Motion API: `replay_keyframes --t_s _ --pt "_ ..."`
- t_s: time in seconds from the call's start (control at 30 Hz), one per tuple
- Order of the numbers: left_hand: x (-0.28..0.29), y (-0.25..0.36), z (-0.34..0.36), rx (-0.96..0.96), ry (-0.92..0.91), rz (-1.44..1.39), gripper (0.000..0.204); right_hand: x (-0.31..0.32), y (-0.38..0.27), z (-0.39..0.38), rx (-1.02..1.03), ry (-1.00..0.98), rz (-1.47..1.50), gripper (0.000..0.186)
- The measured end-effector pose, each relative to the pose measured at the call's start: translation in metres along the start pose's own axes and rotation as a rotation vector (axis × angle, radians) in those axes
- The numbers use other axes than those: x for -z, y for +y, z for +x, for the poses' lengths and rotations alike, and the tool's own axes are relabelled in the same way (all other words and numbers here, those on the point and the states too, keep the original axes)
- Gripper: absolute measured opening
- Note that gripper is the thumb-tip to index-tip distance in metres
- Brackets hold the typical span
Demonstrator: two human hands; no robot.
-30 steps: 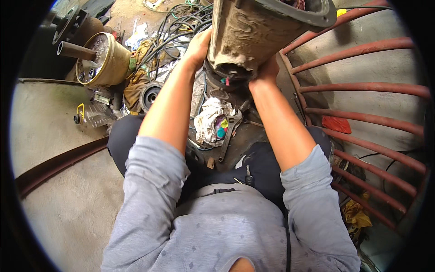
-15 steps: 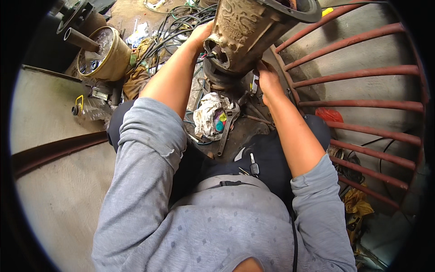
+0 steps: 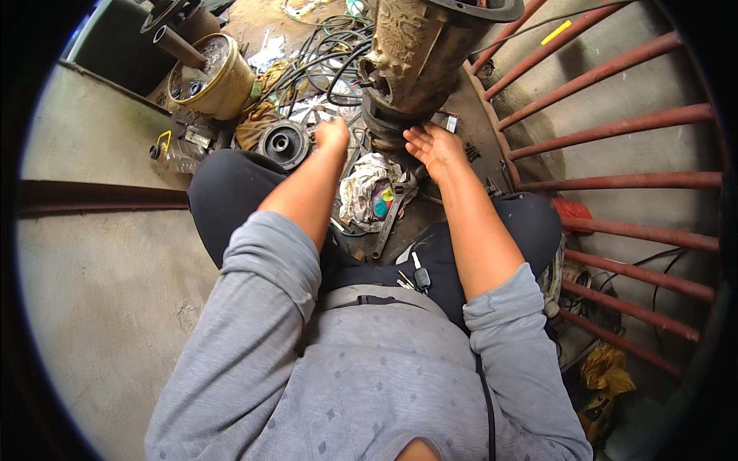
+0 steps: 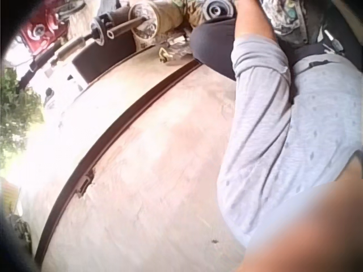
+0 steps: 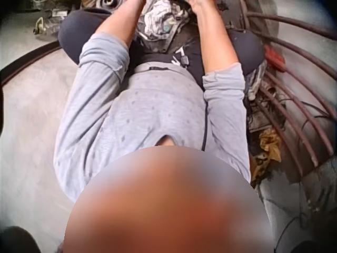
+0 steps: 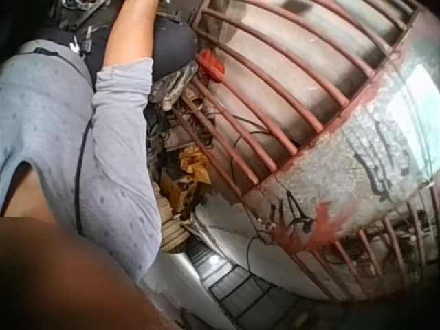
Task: The person sits on the floor and uses a wrench to loosen and remove bolts from a cylindrical motor housing. They repeatedly reposition the motor, tighten and loosen fasteners, and inspect the interior components while working in a cluttered workshop.
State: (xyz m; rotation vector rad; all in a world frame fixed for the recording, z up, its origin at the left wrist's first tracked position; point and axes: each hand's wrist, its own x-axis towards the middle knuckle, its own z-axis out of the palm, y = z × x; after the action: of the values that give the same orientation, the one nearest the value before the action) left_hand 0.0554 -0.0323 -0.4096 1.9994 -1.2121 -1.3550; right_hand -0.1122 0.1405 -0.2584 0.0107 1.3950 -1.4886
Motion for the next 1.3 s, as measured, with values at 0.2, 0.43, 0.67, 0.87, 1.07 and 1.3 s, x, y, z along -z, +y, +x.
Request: replay_keyframes --t_s 0.2,0.43,0.67,0.87,1.07,1.3 --pt "-0.033 -0.084 -0.091 -0.261 -0.751 0.594 0.042 -0.005 0.005 0.004 -0.080 -0.013 0.001 0.021" --pt "-0.015 -0.051 -0.106 -0.347 -0.548 0.509 0.056 -0.012 0.002 0.002 -0.085 -0.207 0.048 0.021" --pt "-0.015 -0.016 -0.109 -0.151 -0.228 0.197 0.046 -0.010 -0.001 -0.003 -0.054 -0.182 0.066 0.024" --pt "-0.019 0.011 -0.114 -0.075 -0.119 -0.018 0.038 -0.015 -0.006 -0.014 -0.003 -0.143 0.056 0.030" --pt "-0.021 0.021 -0.113 0.058 -0.139 -0.167 0.043 -0.011 -0.009 -0.026 -0.025 -0.081 -0.099 0.027" --pt "-0.027 0.021 -0.102 0.234 -0.161 -0.145 0.063 0.010 -0.148 -0.063 0.464 0.314 -0.501 0.016"
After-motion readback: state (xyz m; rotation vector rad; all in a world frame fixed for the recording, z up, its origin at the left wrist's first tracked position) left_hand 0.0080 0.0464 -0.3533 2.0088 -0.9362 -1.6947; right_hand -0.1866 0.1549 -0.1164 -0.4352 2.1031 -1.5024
